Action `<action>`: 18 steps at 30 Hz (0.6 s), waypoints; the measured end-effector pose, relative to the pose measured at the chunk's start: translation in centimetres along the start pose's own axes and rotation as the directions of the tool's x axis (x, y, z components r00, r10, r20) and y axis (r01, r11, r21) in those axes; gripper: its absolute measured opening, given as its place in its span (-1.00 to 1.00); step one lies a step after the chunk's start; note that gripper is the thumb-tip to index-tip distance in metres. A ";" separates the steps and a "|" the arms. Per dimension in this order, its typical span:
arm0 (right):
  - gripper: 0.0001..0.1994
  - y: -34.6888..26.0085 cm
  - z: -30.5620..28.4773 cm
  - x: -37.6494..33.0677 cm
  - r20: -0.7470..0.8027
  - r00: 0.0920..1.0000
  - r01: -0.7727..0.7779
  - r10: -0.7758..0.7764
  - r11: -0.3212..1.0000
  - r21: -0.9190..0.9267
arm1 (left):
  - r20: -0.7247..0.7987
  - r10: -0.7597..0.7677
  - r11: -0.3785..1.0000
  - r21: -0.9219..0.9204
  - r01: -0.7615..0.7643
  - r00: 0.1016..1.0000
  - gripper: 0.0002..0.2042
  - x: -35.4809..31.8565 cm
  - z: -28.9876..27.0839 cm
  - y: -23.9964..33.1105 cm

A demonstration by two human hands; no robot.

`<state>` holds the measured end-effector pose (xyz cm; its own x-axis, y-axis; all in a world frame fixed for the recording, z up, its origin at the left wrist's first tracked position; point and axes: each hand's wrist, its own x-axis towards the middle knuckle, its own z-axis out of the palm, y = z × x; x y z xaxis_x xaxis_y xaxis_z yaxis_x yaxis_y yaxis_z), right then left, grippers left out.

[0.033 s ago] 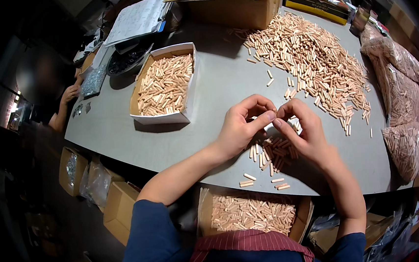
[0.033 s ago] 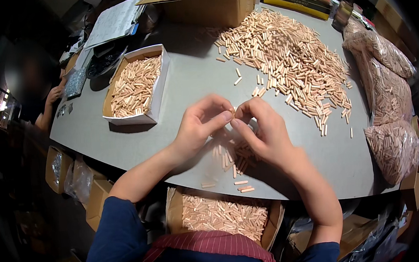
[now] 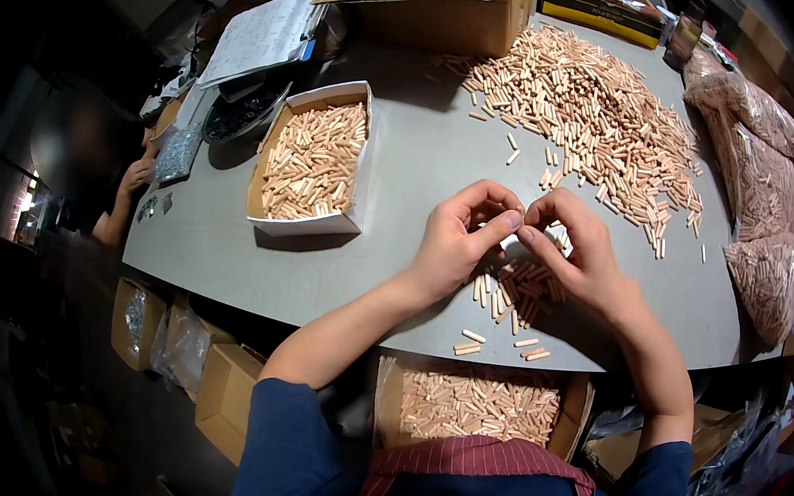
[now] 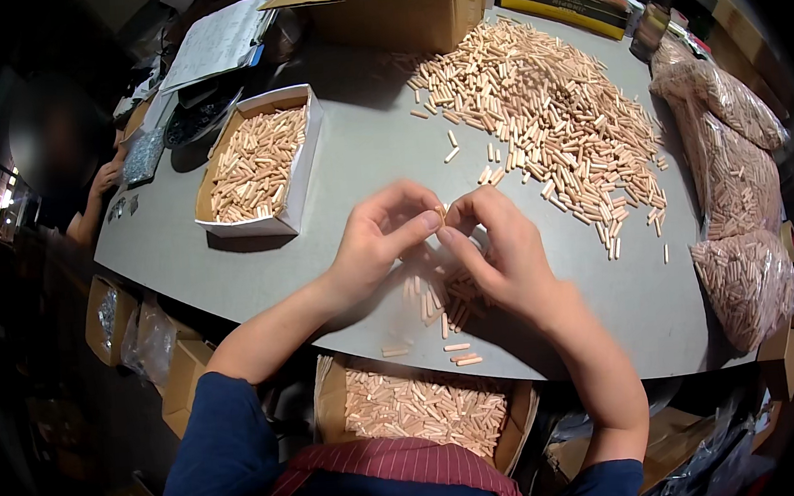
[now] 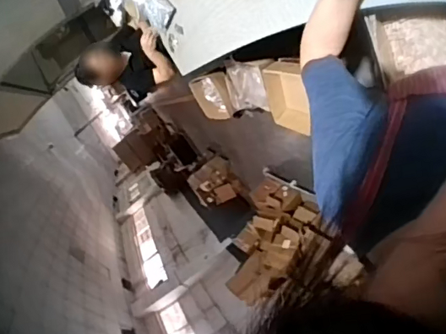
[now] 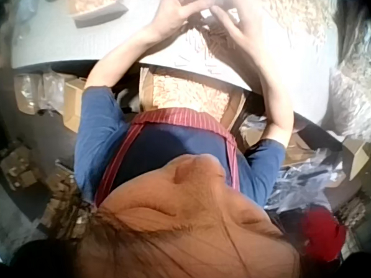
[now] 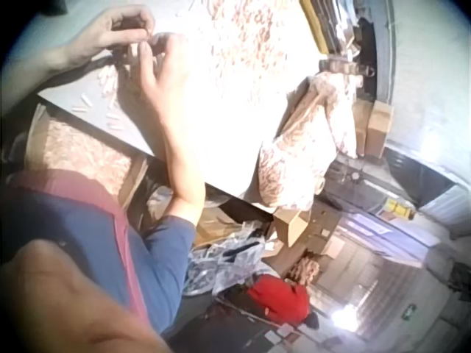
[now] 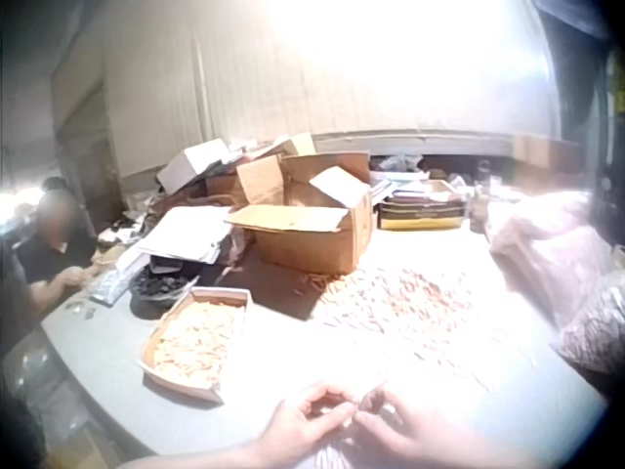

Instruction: The person sorts small cylindrical wooden corks on a table, gathering them into a pile and placing them into a cardboard box. They repeatedly sweep and arrange the corks by hand.

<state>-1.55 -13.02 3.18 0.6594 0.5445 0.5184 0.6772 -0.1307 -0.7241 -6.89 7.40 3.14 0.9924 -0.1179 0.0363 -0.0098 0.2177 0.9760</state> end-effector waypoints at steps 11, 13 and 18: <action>-0.87 -0.3 0.2 -0.1 -0.041 0.999 0.032 -0.034 0.999 -0.037 | 0.019 -0.033 0.999 0.017 0.033 0.999 -0.81 -0.3 -0.6 0.1; -0.87 -0.2 0.0 -0.1 -0.039 0.998 0.047 -0.050 0.997 -0.066 | 0.021 0.004 0.998 0.068 -0.005 1.000 -0.81 -0.3 -0.5 -0.1; -0.82 0.0 -0.3 0.1 -0.039 0.975 0.201 -0.217 0.947 -0.251 | 0.041 0.218 0.916 0.335 -0.219 0.975 -0.84 -0.3 -0.3 -0.4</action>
<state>-1.35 -13.23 3.36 0.5087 0.5268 0.6809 0.8556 -0.2219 -0.4676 -7.17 7.69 2.72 0.9605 -0.1074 0.2568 -0.2674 -0.0997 0.9584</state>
